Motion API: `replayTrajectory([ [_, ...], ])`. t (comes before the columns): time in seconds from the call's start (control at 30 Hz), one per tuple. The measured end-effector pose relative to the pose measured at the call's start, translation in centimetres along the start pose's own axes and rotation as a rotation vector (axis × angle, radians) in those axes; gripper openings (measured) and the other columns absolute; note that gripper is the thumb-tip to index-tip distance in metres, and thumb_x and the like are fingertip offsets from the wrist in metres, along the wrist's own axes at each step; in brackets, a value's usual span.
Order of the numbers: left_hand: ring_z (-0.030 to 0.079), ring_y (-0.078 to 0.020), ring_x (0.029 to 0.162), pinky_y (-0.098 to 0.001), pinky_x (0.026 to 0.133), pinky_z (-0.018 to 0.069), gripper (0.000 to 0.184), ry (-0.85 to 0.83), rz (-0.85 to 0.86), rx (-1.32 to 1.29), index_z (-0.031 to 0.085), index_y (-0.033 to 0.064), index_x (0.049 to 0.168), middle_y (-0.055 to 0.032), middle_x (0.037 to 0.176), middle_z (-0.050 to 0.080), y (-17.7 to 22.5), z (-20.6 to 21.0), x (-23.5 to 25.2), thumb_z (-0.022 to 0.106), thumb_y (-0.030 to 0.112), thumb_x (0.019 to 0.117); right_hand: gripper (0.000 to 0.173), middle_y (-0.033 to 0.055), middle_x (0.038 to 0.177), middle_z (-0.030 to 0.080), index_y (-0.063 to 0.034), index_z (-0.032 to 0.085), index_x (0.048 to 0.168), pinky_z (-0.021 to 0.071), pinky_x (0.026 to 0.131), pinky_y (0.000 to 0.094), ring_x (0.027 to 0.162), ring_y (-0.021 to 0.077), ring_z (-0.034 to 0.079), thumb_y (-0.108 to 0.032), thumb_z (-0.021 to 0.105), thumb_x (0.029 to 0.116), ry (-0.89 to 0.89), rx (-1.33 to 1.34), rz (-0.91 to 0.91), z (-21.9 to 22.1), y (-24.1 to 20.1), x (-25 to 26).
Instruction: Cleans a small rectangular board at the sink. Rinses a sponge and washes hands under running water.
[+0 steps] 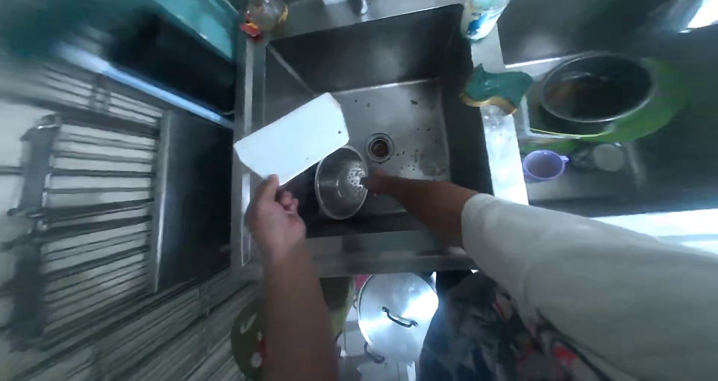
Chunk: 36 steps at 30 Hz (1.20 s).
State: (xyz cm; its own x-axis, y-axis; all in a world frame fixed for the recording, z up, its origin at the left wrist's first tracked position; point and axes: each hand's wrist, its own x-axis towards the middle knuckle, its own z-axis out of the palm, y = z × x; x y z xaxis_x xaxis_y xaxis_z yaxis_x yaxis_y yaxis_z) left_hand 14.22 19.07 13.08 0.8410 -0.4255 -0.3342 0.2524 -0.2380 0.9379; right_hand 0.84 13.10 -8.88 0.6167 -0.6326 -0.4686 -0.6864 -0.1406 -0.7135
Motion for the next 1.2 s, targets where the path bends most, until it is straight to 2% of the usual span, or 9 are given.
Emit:
replayTrajectory([
  [0.07, 0.046, -0.0004, 0.049, -0.0137, 0.045, 0.0401, 0.01, -0.035, 0.015, 0.015, 0.059, 0.0167, 0.092, 0.0069, 0.067, 0.053, 0.6, -0.1, 0.4, 0.058, 0.015, 0.1023, 0.051, 0.0299, 0.128, 0.064, 0.007, 0.056, 0.136, 0.0547, 0.095, 0.0576, 0.113, 0.0415, 0.066, -0.033, 0.057, 0.1058, -0.112, 0.283, 0.225, -3.4, -0.8, 0.3],
  [0.13, 0.046, 0.0008, 0.048, -0.0128, 0.044, 0.0396, 0.011, -0.054, 0.017, 0.021, 0.058, 0.0169, 0.092, 0.0081, 0.065, 0.052, 1.4, 0.0, 0.8, 0.056, 0.015, 0.103, 0.047, 0.0258, 0.131, 0.064, 0.0017, 0.06, 0.136, 0.0492, 0.103, 0.0603, 0.122, 0.0396, 0.063, -0.032, 0.06, 0.104, -0.122, 0.234, 0.244, -7.6, -1.7, -2.3],
  [0.27, 0.045, 0.0028, 0.046, -0.0119, 0.044, 0.04, 0.019, -0.115, 0.05, 0.035, 0.053, 0.021, 0.086, 0.0118, 0.059, 0.048, 2.3, -0.2, 3.0, 0.051, 0.019, 0.105, 0.038, 0.0268, 0.117, 0.067, 0.0069, 0.064, 0.124, 0.051, 0.097, 0.0584, 0.11, 0.0395, 0.066, -0.025, 0.06, 0.1052, -0.039, 0.192, 0.11, -16.9, -2.6, -11.9],
  [0.37, 0.047, 0.0013, 0.047, -0.0127, 0.046, 0.043, 0.017, -0.165, 0.093, 0.007, 0.054, 0.0201, 0.088, 0.0113, 0.06, 0.049, 1.4, -0.5, 6.1, 0.051, 0.018, 0.105, 0.031, 0.0202, 0.091, 0.065, 0.0074, 0.066, 0.107, 0.0524, 0.077, 0.0496, 0.081, 0.0292, 0.064, -0.023, 0.062, 0.1039, 0.062, 0.271, 0.083, -22.6, -0.5, -19.0],
  [0.47, 0.047, 0.0018, 0.047, -0.013, 0.046, 0.0425, 0.017, -0.211, 0.092, 0.024, 0.054, 0.0218, 0.088, 0.0124, 0.06, 0.048, 0.1, -0.4, 8.8, 0.052, 0.021, 0.105, 0.029, 0.0093, 0.073, 0.056, 0.0026, 0.063, 0.105, 0.048, 0.057, 0.035, 0.058, 0.0164, 0.053, -0.026, 0.06, 0.105, 0.129, 0.369, 0.187, -27.3, 3.2, -25.6],
  [0.6, 0.044, 0.0031, 0.042, -0.0108, 0.042, 0.0382, 0.027, -0.223, 0.053, 0.086, 0.051, 0.021, 0.083, 0.0127, 0.055, 0.046, 0.4, 3.2, 3.7, 0.044, 0.022, 0.1088, 0.024, 0.0049, 0.067, 0.053, -0.0006, 0.061, 0.109, 0.0461, 0.05, 0.027, 0.05, 0.0111, 0.05, -0.024, 0.057, 0.1066, 0.232, 0.492, 0.349, -32.4, 8.9, -35.4],
  [0.9, 0.042, 0.0024, 0.042, -0.0114, 0.041, 0.0376, 0.024, -0.262, 0.01, 0.184, 0.048, 0.0197, 0.084, 0.0111, 0.056, 0.044, -1.7, 7.8, -2.3, 0.042, 0.019, 0.1075, 0.026, 0.0014, 0.06, 0.054, -0.0053, 0.061, 0.089, 0.047, 0.046, 0.0265, 0.045, 0.0083, 0.05, -0.023, 0.053, 0.1068, 0.738, 0.522, 0.584, -36.1, 20.4, -49.9],
  [1.1, 0.04, 0.0014, 0.041, -0.0119, 0.04, 0.0359, 0.023, -0.243, -0.014, 0.198, 0.049, 0.0178, 0.085, 0.0097, 0.056, 0.042, -2.6, 10.0, -4.6, 0.043, 0.019, 0.1074, 0.023, 0.0042, 0.064, 0.057, -0.0024, 0.063, 0.097, 0.0499, 0.048, 0.0285, 0.047, 0.0102, 0.053, -0.022, 0.055, 0.1068, 0.722, 0.553, 0.637, -35.5, 22.8, -48.6],
  [1.2, 0.039, 0.0012, 0.041, -0.0127, 0.039, 0.0358, 0.022, -0.239, -0.039, 0.198, 0.05, 0.0168, 0.087, 0.0089, 0.057, 0.043, -3.3, 10.5, -5.4, 0.043, 0.019, 0.1072, 0.024, 0.0099, 0.074, 0.062, 0.0003, 0.066, 0.104, 0.0544, 0.058, 0.0392, 0.057, 0.0171, 0.059, -0.022, 0.058, 0.1061, 0.656, 0.449, 0.568, -33.2, 24.0, -45.9],
])
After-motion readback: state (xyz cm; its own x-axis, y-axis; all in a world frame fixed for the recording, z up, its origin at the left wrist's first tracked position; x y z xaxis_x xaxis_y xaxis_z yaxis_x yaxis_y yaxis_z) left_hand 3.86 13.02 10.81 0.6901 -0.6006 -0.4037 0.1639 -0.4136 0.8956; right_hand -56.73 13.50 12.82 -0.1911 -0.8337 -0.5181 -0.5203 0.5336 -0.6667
